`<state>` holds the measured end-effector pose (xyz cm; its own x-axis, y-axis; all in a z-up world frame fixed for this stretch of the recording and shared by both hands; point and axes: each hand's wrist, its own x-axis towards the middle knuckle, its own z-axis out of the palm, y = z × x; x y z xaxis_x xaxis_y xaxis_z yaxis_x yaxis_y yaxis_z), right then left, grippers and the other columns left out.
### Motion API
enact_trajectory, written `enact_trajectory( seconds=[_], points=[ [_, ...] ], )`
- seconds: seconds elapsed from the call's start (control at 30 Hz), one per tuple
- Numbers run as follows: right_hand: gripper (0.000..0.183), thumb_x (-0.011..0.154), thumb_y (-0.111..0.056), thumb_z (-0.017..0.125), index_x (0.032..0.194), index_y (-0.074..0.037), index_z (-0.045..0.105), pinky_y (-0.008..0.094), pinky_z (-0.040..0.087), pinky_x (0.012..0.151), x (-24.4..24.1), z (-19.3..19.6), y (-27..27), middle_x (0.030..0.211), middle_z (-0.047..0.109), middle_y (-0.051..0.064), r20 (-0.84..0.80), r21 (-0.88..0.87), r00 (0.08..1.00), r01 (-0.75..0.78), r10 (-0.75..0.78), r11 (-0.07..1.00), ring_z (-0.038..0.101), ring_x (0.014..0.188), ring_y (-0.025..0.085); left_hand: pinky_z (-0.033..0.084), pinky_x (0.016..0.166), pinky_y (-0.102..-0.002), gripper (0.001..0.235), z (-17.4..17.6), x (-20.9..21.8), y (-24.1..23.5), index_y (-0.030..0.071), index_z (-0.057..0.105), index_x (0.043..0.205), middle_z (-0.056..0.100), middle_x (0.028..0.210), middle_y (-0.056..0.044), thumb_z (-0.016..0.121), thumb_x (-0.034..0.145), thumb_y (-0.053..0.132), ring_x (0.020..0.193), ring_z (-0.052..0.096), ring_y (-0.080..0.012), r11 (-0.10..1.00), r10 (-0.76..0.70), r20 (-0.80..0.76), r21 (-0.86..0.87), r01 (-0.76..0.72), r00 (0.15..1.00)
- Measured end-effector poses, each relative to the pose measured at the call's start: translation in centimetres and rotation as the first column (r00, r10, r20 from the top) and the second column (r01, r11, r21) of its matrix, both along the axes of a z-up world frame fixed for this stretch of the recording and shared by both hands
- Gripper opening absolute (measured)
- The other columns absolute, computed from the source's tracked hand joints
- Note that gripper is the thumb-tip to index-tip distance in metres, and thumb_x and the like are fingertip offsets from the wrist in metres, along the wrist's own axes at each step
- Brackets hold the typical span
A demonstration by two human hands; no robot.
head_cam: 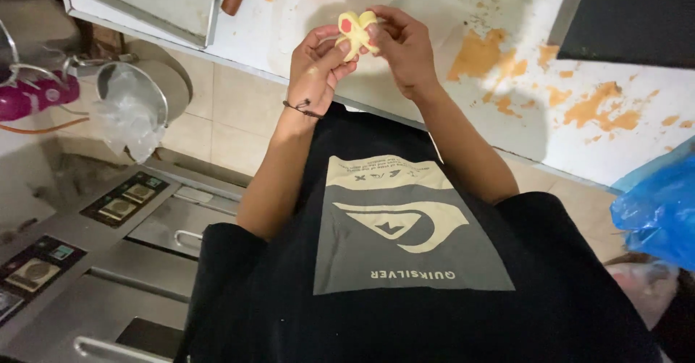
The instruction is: Shaping dough into flower patterns using a knife and hands on a baking tray.
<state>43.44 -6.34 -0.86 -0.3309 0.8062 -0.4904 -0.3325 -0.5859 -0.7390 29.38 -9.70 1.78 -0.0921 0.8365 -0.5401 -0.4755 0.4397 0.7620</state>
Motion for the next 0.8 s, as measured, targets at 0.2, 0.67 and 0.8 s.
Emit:
enact_trajectory(
  seconds=[0.2, 0.67, 0.8],
  points=[
    [0.018, 0.08, -0.011, 0.058, 0.099, -0.008, 0.056, 0.021, 0.05, 0.066, -8.0, 1.3, 1.2, 0.08, 0.06, 0.003, 0.353, 0.378, 0.929, -0.035, -0.109, 0.925, 0.055, 0.073, 0.01, 0.051, 0.062, -0.028, 0.024, -0.9, -7.5, 1.8, 0.005, 0.051, 0.09, 0.06, 0.078, -0.014, 0.063, 0.07, 0.004, 0.061, 0.06, -0.0209, 0.986, 0.09, 0.362, -0.164, -0.032, 0.928],
    [0.025, 0.082, -0.034, 0.054, 0.082, -0.009, 0.053, 0.025, 0.046, 0.06, -38.3, -0.4, 13.0, 0.077, 0.056, 0.003, 0.677, 0.457, 0.735, -0.382, -0.035, 0.803, 0.054, 0.07, 0.012, 0.049, 0.057, -0.021, 0.019, -3.3, -38.3, 11.3, 0.006, 0.056, 0.084, 0.061, 0.075, -0.005, 0.067, 0.071, 0.014, 0.068, 0.057, -0.0102, 0.953, 0.02, -0.375, 0.287, 0.096, 0.927],
    [0.03, 0.086, -0.04, 0.048, 0.076, -0.011, 0.051, 0.025, 0.033, 0.053, -44.0, 0.2, 16.8, 0.065, 0.052, -0.003, 0.614, 0.531, 0.789, -0.403, -0.011, 0.745, 0.044, 0.058, 0.007, 0.047, 0.054, -0.022, 0.012, -3.9, -44.2, 15.1, 0.005, 0.057, 0.082, 0.058, 0.07, -0.004, 0.062, 0.073, 0.012, 0.062, 0.053, -0.0104, 0.936, 0.069, -0.442, 0.339, 0.096, 0.894]
  ],
)
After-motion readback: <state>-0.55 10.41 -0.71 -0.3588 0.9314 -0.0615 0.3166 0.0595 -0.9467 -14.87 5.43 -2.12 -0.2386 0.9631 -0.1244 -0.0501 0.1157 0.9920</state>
